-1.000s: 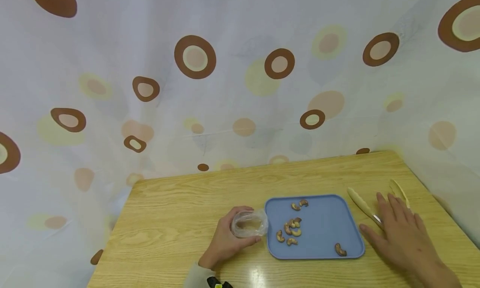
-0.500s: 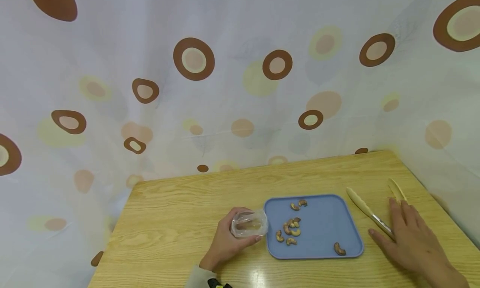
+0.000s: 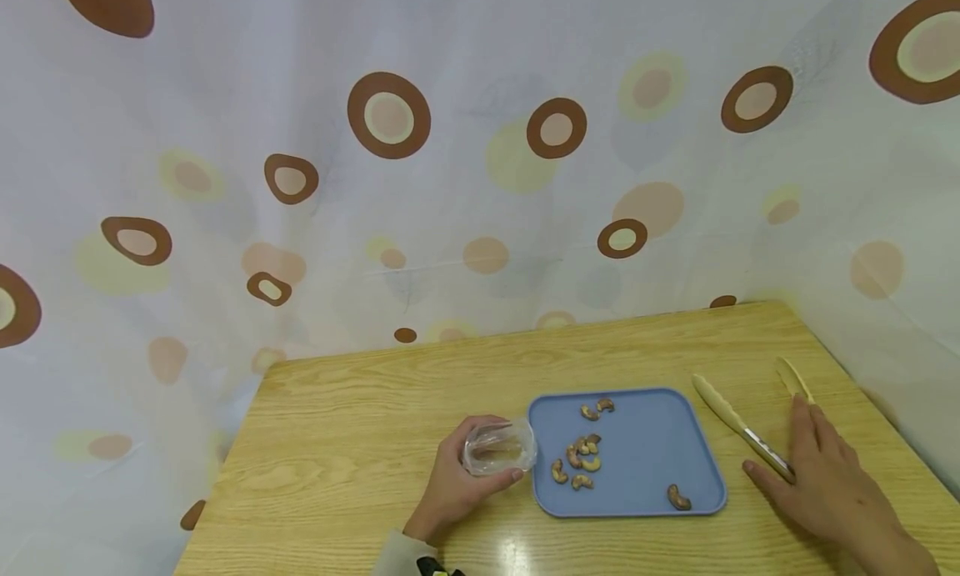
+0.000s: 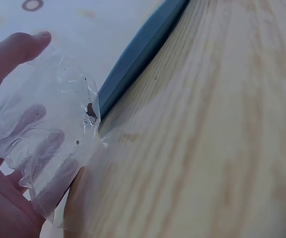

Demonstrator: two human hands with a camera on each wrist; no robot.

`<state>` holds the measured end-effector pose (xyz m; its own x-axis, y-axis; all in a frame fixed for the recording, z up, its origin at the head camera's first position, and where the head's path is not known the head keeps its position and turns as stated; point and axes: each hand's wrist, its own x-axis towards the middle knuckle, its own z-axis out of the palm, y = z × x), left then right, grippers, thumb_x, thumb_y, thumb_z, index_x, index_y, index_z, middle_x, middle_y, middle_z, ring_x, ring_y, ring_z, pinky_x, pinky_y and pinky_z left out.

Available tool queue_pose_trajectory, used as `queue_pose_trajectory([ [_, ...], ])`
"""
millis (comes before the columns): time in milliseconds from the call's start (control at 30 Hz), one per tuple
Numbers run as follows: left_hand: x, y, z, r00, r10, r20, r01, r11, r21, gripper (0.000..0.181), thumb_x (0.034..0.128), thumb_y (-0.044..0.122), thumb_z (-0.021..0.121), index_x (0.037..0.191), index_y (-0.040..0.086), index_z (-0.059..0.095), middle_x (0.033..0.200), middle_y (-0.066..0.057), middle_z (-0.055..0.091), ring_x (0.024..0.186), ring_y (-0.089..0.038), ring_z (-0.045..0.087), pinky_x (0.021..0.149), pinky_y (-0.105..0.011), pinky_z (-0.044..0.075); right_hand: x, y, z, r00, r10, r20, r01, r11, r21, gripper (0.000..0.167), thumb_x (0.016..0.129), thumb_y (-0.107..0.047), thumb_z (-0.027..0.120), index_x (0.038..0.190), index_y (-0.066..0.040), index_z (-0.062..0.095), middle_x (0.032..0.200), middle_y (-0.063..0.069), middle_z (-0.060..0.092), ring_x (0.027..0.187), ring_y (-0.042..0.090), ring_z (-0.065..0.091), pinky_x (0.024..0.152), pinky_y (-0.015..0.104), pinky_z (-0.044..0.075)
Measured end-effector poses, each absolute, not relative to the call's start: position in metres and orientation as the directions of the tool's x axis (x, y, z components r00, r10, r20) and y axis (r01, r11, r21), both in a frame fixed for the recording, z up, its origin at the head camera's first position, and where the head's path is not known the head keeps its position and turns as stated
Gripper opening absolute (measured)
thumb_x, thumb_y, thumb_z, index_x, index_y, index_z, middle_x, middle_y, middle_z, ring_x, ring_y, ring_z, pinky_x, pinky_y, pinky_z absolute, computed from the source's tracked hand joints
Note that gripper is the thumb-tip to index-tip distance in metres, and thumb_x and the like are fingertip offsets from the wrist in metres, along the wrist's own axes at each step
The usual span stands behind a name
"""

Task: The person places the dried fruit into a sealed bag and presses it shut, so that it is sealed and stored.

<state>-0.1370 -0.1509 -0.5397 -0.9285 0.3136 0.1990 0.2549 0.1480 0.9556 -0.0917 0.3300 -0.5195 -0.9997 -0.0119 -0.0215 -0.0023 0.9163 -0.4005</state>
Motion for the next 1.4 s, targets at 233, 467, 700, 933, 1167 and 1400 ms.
queue_pose_trajectory([
  [233, -0.138, -0.151, -0.543, -0.926, 0.308, 0.22, 0.271, 0.131, 0.954, 0.058, 0.0834, 0.012, 0.095, 0.136, 0.019, 0.07, 0.138, -0.009, 0.074, 0.124, -0.02, 0.07, 0.105, -0.031, 0.056, -0.094, 0.33, -0.514, -0.996, 0.07, -0.051, 0.085, 0.91, -0.406, 0.128, 0.103, -0.047, 0.073, 0.155, 0.029, -0.016, 0.132, 0.068, 0.028, 0.113, 0.086, 0.038, 0.085, 0.085, 0.046],
  [467, -0.137, -0.15, -0.542, -0.93, 0.302, 0.208, 0.256, 0.128, 0.958, 0.058, 0.083, 0.012, 0.095, 0.135, 0.022, 0.07, 0.137, -0.005, 0.074, 0.124, -0.018, 0.07, 0.106, -0.031, 0.057, -0.093, 0.332, -0.511, -0.992, 0.122, -0.034, 0.126, 0.931, -0.343, 0.105, 0.102, -0.053, 0.072, 0.139, 0.034, 0.026, 0.117, 0.058, 0.041, 0.106, 0.074, 0.045, 0.075, 0.074, 0.049],
  [700, -0.138, -0.151, -0.544, -0.927, 0.3, 0.224, 0.273, 0.133, 0.953, 0.059, 0.0835, 0.013, 0.095, 0.136, 0.022, 0.07, 0.138, -0.006, 0.074, 0.124, -0.021, 0.07, 0.105, -0.032, 0.057, -0.095, 0.335, -0.51, -0.988, 0.132, -0.077, 0.15, 0.931, -0.333, 0.105, 0.101, -0.065, 0.067, 0.128, 0.033, 0.037, 0.116, 0.054, 0.044, 0.104, 0.07, 0.047, 0.071, 0.068, 0.05],
  [933, -0.139, -0.151, -0.547, -0.931, 0.294, 0.214, 0.264, 0.142, 0.954, 0.058, 0.0838, 0.012, 0.095, 0.136, 0.021, 0.07, 0.139, -0.006, 0.074, 0.125, -0.023, 0.069, 0.106, -0.031, 0.055, -0.098, 0.338, -0.511, -0.991, 0.1, -0.085, 0.127, 0.895, -0.427, 0.112, 0.102, -0.062, 0.066, 0.151, 0.031, 0.025, 0.133, 0.057, 0.036, 0.114, 0.072, 0.048, 0.083, 0.076, 0.051],
  [1167, -0.139, -0.151, -0.545, -0.931, 0.299, 0.209, 0.255, 0.124, 0.959, 0.058, 0.0847, 0.012, 0.094, 0.137, 0.021, 0.07, 0.139, -0.006, 0.073, 0.125, -0.023, 0.069, 0.106, -0.032, 0.056, -0.096, 0.329, -0.509, -0.994, 0.098, 0.045, 0.063, 0.867, -0.494, 0.103, 0.101, -0.05, 0.075, 0.156, 0.024, 0.03, 0.133, 0.047, 0.044, 0.102, 0.059, 0.063, 0.076, 0.068, 0.053],
  [1400, -0.139, -0.151, -0.545, -0.931, 0.302, 0.203, 0.249, 0.122, 0.961, 0.059, 0.085, 0.013, 0.094, 0.137, 0.022, 0.069, 0.139, -0.006, 0.073, 0.126, -0.02, 0.069, 0.106, -0.031, 0.056, -0.089, 0.316, -0.503, -0.986, 0.119, 0.117, 0.04, 0.849, -0.527, 0.09, 0.101, -0.041, 0.078, 0.156, 0.019, 0.039, 0.129, 0.04, 0.051, 0.094, 0.047, 0.069, 0.072, 0.064, 0.053],
])
